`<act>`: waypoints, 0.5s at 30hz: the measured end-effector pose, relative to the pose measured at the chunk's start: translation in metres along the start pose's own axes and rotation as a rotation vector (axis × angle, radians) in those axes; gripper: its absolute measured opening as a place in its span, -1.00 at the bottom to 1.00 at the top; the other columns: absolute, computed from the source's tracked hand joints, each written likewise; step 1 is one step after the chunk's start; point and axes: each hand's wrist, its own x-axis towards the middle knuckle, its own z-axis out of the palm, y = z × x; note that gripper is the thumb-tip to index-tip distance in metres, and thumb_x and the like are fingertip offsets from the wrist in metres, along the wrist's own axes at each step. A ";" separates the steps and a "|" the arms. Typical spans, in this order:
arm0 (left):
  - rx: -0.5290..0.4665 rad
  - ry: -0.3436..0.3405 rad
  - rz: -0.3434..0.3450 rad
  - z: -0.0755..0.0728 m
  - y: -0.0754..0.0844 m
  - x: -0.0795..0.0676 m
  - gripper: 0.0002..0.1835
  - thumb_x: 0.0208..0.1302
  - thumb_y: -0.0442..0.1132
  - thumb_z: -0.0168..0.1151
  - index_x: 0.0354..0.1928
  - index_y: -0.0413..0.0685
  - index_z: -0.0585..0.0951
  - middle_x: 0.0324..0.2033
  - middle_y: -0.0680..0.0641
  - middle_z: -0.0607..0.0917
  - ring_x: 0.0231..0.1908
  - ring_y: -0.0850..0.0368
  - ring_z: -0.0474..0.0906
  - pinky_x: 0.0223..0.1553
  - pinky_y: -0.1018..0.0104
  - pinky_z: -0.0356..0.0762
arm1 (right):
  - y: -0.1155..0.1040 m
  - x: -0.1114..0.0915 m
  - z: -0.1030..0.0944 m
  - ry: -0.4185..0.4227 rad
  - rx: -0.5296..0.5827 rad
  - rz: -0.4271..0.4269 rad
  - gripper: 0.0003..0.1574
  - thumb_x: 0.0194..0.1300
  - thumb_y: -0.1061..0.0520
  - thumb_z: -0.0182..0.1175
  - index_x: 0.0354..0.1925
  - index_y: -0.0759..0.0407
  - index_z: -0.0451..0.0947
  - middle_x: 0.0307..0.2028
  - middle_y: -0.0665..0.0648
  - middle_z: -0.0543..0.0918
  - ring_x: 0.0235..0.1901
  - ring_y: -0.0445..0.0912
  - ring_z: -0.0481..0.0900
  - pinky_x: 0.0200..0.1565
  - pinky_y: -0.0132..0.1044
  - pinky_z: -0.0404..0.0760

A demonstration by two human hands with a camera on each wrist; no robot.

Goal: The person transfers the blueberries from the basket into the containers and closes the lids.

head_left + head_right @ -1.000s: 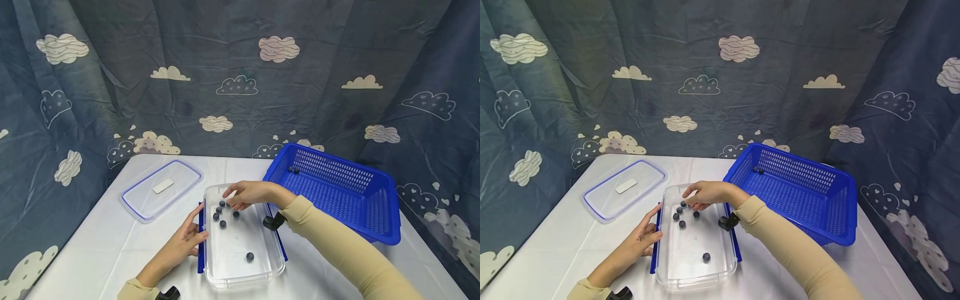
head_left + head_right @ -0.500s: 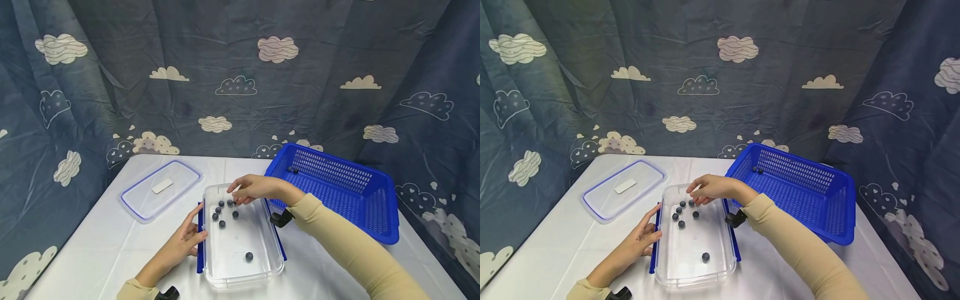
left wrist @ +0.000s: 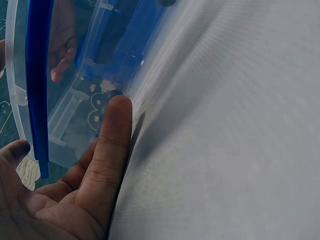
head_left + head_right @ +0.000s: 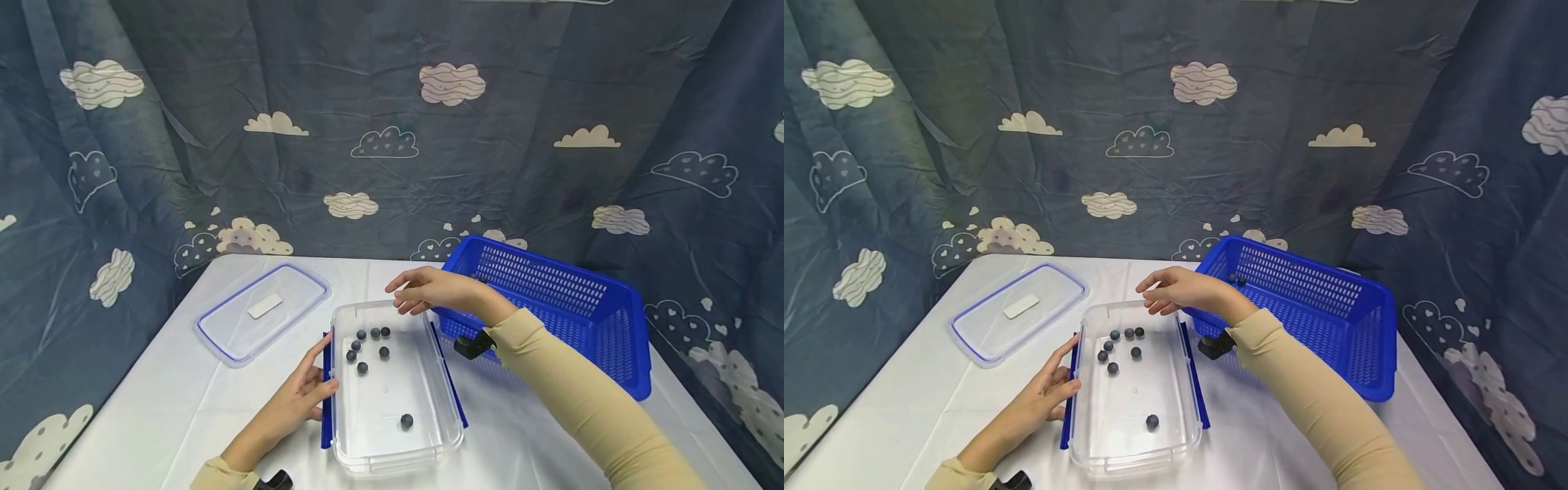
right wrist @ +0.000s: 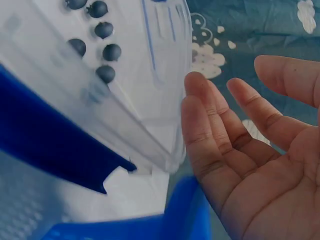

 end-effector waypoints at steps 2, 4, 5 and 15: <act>-0.001 -0.001 -0.001 0.000 -0.001 0.000 -0.12 0.64 -0.14 0.15 0.75 0.43 -0.10 0.06 -0.39 0.55 -0.05 0.00 0.68 -0.16 0.01 0.87 | 0.002 -0.001 -0.005 0.017 0.018 0.003 -0.49 0.69 0.06 0.08 0.45 0.19 0.47 0.19 0.28 0.66 0.28 0.13 0.68 0.37 0.07 0.66; -0.002 -0.004 -0.001 -0.001 -0.001 0.000 -0.12 0.64 -0.14 0.15 0.75 0.43 -0.11 0.06 -0.39 0.54 -0.05 0.00 0.68 -0.16 0.01 0.87 | 0.004 -0.003 -0.011 0.037 0.034 0.005 -0.50 0.69 0.06 0.08 0.46 0.18 0.46 0.21 0.30 0.65 0.27 0.12 0.69 0.35 0.02 0.68; -0.003 -0.005 0.000 -0.001 -0.001 -0.001 -0.12 0.64 -0.14 0.15 0.75 0.44 -0.11 0.06 -0.39 0.54 -0.05 0.00 0.68 -0.16 0.02 0.87 | 0.005 -0.003 -0.014 0.047 0.035 0.001 -0.49 0.70 0.06 0.08 0.46 0.19 0.45 0.21 0.31 0.65 0.26 0.11 0.69 0.33 -0.01 0.70; -0.003 -0.008 0.001 -0.001 0.000 0.000 -0.12 0.65 -0.14 0.14 0.75 0.44 -0.12 0.06 -0.39 0.53 -0.05 0.00 0.68 -0.17 0.04 0.87 | 0.024 -0.011 -0.053 0.152 0.063 0.029 -0.48 0.73 0.11 0.01 0.52 0.20 0.39 0.25 0.31 0.63 0.31 0.18 0.64 0.39 0.02 0.65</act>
